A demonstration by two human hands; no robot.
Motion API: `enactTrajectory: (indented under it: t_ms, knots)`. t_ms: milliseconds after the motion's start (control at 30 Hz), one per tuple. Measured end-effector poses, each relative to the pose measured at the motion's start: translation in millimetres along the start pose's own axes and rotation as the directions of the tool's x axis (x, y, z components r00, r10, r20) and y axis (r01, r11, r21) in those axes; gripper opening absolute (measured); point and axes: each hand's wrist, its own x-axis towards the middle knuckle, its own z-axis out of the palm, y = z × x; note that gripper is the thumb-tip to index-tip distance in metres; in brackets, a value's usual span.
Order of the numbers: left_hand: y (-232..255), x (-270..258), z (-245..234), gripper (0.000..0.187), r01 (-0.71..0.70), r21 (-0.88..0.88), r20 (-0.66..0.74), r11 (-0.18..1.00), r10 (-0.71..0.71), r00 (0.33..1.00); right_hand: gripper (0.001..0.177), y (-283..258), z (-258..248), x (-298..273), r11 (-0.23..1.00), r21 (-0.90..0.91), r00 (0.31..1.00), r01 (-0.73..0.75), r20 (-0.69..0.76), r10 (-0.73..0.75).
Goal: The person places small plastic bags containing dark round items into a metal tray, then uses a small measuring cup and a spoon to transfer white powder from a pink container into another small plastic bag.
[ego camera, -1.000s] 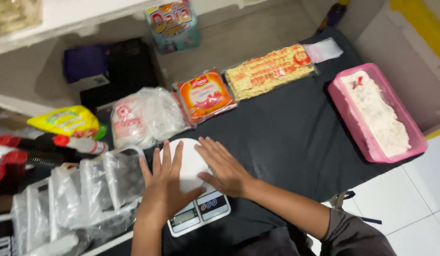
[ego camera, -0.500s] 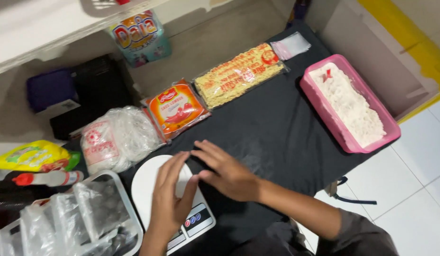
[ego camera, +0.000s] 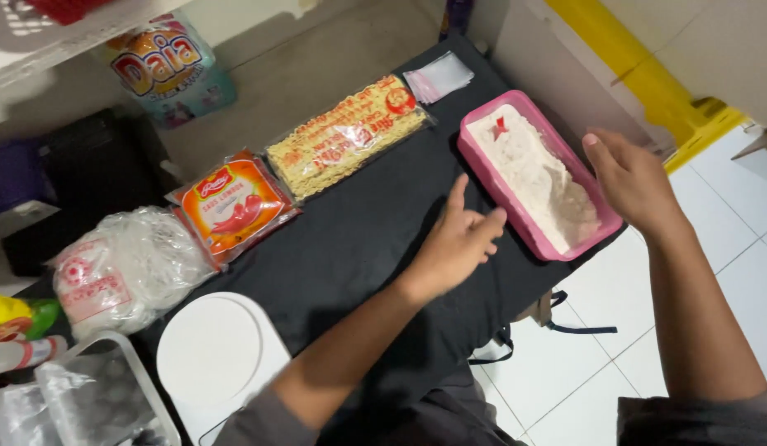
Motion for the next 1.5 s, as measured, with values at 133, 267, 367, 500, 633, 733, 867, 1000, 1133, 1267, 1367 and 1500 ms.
enactTrajectory:
  t_ms: [133,267,367,500,633,733,867,1000,1133,1267,1367,1500]
  knots:
    - [8,34,14,0.098,0.139,-0.005,-0.041,0.99,-0.139,0.99,0.068,12,1,14,0.975,0.197,0.979,-0.107,0.19,0.069]
    - [-4,56,24,0.09,0.08,-0.03,-0.099,0.996,-0.083,0.992,0.056,-6,-2,11,0.935,0.258,0.948,-0.243,0.268,0.173]
    - [-5,59,28,0.088,0.062,-0.032,-0.115,0.998,-0.066,0.991,0.047,-8,-2,11,0.907,0.323,0.944,-0.27,0.274,0.184]
    - [-31,78,35,0.088,0.001,-0.181,-0.125,0.983,-0.025,0.992,0.031,8,5,20,0.897,0.347,0.949,-0.273,0.249,0.193]
    - [-29,66,27,0.089,-0.036,-0.17,-0.176,0.985,0.006,0.984,0.03,-6,8,6,0.925,0.273,0.951,-0.263,0.236,0.201]
    - [-14,37,7,0.087,-0.056,-0.082,-0.186,0.995,0.04,0.982,0.031,-17,16,-10,0.936,0.267,0.963,-0.229,0.202,0.178]
    - [-5,-8,-29,0.088,-0.065,-0.084,-0.167,0.994,0.05,0.985,0.038,-44,32,-40,0.778,0.587,0.96,-0.221,0.273,0.067]
    - [-4,-67,-70,0.087,-0.114,-0.043,-0.209,0.993,0.103,0.972,0.04,-75,64,-72,0.658,0.723,0.952,-0.209,0.304,-0.032]
    - [-12,-133,-110,0.036,-0.174,-0.042,-0.3,0.984,0.153,0.941,0.039,-107,102,-101,0.717,0.68,0.949,-0.157,0.305,-0.082]
    - [-31,-182,-139,0.02,-0.08,0.053,-0.396,0.995,0.094,0.913,0.043,-136,142,-129,0.788,0.612,0.899,-0.062,0.377,-0.223]
    - [-40,-208,-156,0.048,-0.037,0.027,-0.424,0.999,0.045,0.905,0.045,-154,163,-145,0.806,0.591,0.882,0.021,0.37,-0.294]
    - [-57,-225,-172,0.084,-0.034,-0.128,-0.417,0.991,-0.022,0.909,0.043,-165,176,-158,0.798,0.602,0.872,-0.035,0.408,-0.269]
